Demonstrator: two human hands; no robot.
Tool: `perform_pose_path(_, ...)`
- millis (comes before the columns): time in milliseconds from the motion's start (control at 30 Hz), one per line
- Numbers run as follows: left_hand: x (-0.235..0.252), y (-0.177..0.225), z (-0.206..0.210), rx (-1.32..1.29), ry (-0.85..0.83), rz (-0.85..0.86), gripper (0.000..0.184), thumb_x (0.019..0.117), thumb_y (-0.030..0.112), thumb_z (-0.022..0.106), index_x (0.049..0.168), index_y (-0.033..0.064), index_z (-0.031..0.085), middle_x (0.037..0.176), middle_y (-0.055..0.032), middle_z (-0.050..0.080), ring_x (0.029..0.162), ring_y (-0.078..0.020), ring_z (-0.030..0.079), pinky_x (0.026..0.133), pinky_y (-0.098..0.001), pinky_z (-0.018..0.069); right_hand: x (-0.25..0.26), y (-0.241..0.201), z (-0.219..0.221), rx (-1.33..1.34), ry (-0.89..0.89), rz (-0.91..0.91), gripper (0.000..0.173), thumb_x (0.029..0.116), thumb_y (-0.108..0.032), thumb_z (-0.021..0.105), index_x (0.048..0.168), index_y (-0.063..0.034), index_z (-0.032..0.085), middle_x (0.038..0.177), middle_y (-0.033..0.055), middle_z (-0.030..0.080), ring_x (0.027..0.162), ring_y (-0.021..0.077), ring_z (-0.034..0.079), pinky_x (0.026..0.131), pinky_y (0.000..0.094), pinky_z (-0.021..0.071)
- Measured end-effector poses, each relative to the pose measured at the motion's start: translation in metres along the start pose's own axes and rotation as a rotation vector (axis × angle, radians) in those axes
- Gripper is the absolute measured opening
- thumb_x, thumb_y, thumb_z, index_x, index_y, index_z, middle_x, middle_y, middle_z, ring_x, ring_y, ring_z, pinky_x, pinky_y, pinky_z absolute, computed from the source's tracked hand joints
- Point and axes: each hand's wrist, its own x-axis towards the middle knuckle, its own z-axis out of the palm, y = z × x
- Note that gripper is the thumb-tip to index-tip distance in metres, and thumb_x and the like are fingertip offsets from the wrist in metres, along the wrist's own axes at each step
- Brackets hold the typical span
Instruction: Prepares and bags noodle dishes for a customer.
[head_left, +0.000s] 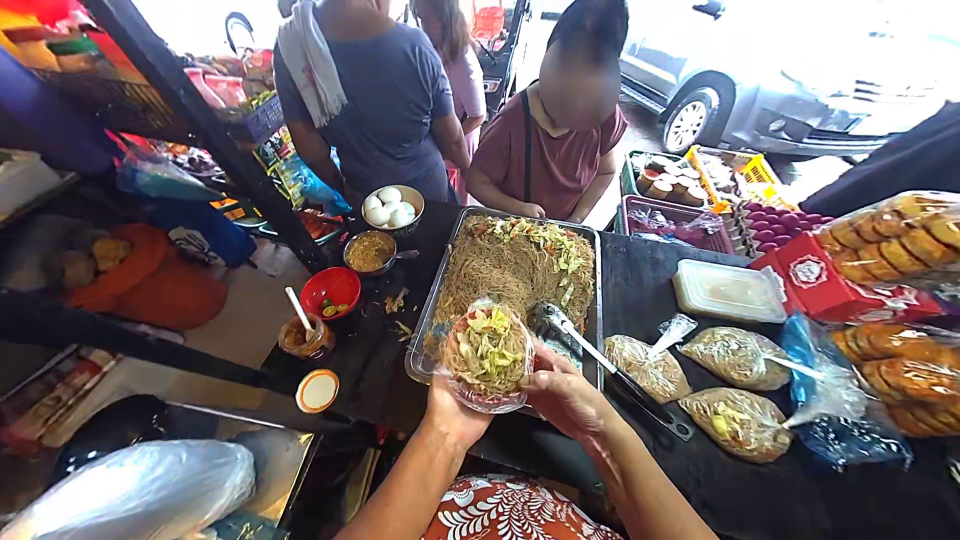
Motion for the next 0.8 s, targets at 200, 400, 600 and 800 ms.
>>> perform_pose_path(200, -0.003, -0.007, -0.005, -0.017, 0.092, 0.001, 0.075, 0.1009, 0.068, 0.014, 0.119, 0.0119, 0.061, 0.105, -0.0178, 0.071, 0.096, -0.0343, 0.071, 0.078, -0.0551, 0.0593, -0.005, -0.024, -0.001, -0.545, 0.280, 0.043, 0.031, 0.1057, -0.022, 0.053, 0.122, 0.0010, 0.068, 0.104, 0.0073, 0.070, 0.086, 0.0118, 0.069, 0.074, 0.0308, 0.0598)
perform_pose_path(400, -0.001, -0.008, -0.013, -0.005, 0.062, 0.001, 0.078, 0.0994, 0.071, 0.015, 0.127, 0.0113, 0.058, 0.113, -0.0208, 0.068, 0.103, -0.0384, 0.068, 0.083, -0.0614, 0.0560, 0.005, -0.031, -0.005, -0.619, 0.459, -0.005, 0.009, 0.0948, -0.009, 0.071, 0.090, -0.0012, 0.070, 0.077, 0.0038, 0.071, 0.062, 0.0093, 0.065, 0.057, 0.0247, 0.0543)
perform_pose_path(600, -0.003, -0.007, -0.008, 0.068, 0.078, 0.004, 0.060, 0.1066, 0.056, 0.024, 0.130, 0.0120, 0.057, 0.116, -0.0190, 0.068, 0.104, -0.0364, 0.068, 0.084, -0.0587, 0.0567, 0.020, -0.037, 0.005, -0.598, 0.525, -0.051, 0.009, 0.0982, -0.007, 0.064, 0.092, -0.0015, 0.068, 0.077, 0.0041, 0.069, 0.064, 0.0096, 0.063, 0.056, 0.0241, 0.0510)
perform_pose_path(800, -0.006, -0.005, -0.014, 0.123, 0.102, -0.082, 0.059, 0.1066, 0.057, 0.027, 0.136, 0.0136, 0.056, 0.122, -0.0190, 0.066, 0.110, -0.0372, 0.066, 0.088, -0.0608, 0.0548, 0.024, -0.026, 0.018, -0.559, 0.344, -0.262, 0.011, 0.0964, -0.004, 0.059, 0.089, -0.0027, 0.067, 0.083, 0.0043, 0.072, 0.069, 0.0071, 0.062, 0.064, 0.0224, 0.0492)
